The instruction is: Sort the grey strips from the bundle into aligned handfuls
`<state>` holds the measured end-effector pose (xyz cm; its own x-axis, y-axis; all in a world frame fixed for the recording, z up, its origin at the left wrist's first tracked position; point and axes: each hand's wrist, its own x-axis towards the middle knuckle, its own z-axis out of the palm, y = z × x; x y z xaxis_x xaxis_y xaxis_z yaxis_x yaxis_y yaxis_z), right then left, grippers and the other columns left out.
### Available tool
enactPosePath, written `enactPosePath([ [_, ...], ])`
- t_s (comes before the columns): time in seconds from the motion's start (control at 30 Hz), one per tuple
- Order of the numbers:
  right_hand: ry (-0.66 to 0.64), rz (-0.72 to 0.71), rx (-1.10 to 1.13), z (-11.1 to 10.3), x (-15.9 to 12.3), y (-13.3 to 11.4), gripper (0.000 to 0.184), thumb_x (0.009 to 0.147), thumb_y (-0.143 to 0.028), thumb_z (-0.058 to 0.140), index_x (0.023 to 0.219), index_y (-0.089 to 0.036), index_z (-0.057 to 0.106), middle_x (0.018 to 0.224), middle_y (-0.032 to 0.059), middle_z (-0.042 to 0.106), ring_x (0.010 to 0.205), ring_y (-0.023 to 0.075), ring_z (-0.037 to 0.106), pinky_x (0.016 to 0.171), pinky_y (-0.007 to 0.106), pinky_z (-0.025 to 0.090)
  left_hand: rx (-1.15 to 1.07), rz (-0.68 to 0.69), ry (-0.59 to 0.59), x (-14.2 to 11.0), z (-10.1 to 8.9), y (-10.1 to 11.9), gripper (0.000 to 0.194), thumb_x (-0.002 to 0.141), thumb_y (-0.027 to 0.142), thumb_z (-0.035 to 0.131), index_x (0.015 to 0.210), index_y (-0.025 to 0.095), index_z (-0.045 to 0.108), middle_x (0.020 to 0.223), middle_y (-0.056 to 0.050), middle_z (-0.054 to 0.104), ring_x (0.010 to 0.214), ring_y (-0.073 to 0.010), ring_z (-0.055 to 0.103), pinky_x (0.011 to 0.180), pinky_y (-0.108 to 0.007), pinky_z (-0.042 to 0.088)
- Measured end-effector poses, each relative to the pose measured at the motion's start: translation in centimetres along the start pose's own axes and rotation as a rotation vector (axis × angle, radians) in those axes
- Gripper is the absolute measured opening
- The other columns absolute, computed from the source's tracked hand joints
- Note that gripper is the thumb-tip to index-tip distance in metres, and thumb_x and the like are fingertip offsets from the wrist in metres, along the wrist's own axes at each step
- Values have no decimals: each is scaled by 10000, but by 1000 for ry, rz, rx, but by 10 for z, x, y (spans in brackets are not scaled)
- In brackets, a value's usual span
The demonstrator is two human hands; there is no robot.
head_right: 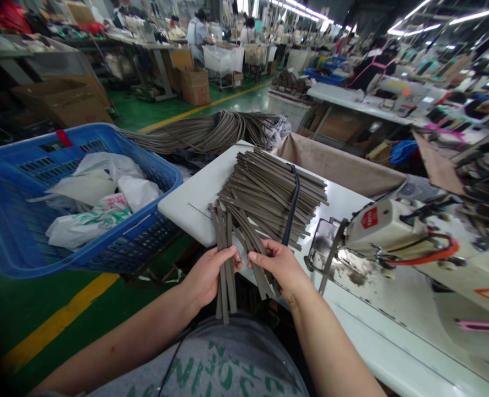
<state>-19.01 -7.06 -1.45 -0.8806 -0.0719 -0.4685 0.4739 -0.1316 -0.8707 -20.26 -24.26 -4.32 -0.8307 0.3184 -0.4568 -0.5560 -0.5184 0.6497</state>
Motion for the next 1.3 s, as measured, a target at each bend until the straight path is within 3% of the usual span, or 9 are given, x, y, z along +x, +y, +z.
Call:
enactPosePath([
  [0.07,5,-24,-18,1,1,2,490,592,-480,906,876,-158,671,683,5,689,548,105,569,525,219,429,-45,4,9,-1,2,0,335,676,377,865,762,116,674,744,-43,633,634,-115,590,544,-198,454],
  [0.17,20,-47,-69,5,3,6,492,590,-490,900,878,-163,670,688,9,692,555,102,557,512,214,405,-59,-23,-10,1,3,-1,374,651,362,890,821,117,664,744,-13,594,552,-53,483,425,-141,299],
  [0.33,26,-127,-178,12,4,10,450,629,-516,864,866,-186,671,692,-21,649,567,95,535,519,217,435,30,-25,-19,9,4,-4,350,608,306,892,728,104,632,585,44,470,472,-23,351,389,-140,182],
  [0.47,49,-166,-304,7,4,9,402,743,-551,758,895,-188,679,659,-25,615,560,107,530,514,228,430,36,-50,27,10,4,-5,243,650,271,803,665,120,612,531,46,455,433,-31,345,383,-157,193],
  [0.67,24,-139,-304,2,2,7,407,786,-597,685,811,-192,659,662,-8,623,579,125,552,567,251,462,-58,3,90,6,5,-4,131,656,203,734,726,118,664,729,-55,644,651,-133,601,583,-227,486],
  [0.77,22,-84,-237,6,0,9,450,778,-644,675,782,-197,626,646,-14,601,572,132,571,539,252,458,-59,6,68,5,5,-4,204,651,213,776,801,122,672,783,-46,645,617,-104,565,492,-186,411],
  [0.87,-8,-75,-217,12,-2,11,467,771,-663,685,773,-205,596,673,-22,592,575,135,595,525,254,464,-8,11,-47,6,5,-4,275,685,299,827,778,118,642,676,-9,575,542,-69,498,432,-163,299],
  [0.97,-20,-83,-223,14,-3,14,490,797,-704,633,795,-216,595,684,-15,609,571,143,600,530,268,478,71,23,-109,9,4,-7,358,701,396,838,729,121,610,613,0,541,500,-72,489,426,-183,282],
  [1.3,115,-297,-599,13,0,16,306,800,-506,682,702,-226,606,600,-45,510,589,136,480,567,259,370,35,44,19,15,2,-12,398,602,323,895,821,111,638,689,6,562,511,-41,424,414,-164,244],
])
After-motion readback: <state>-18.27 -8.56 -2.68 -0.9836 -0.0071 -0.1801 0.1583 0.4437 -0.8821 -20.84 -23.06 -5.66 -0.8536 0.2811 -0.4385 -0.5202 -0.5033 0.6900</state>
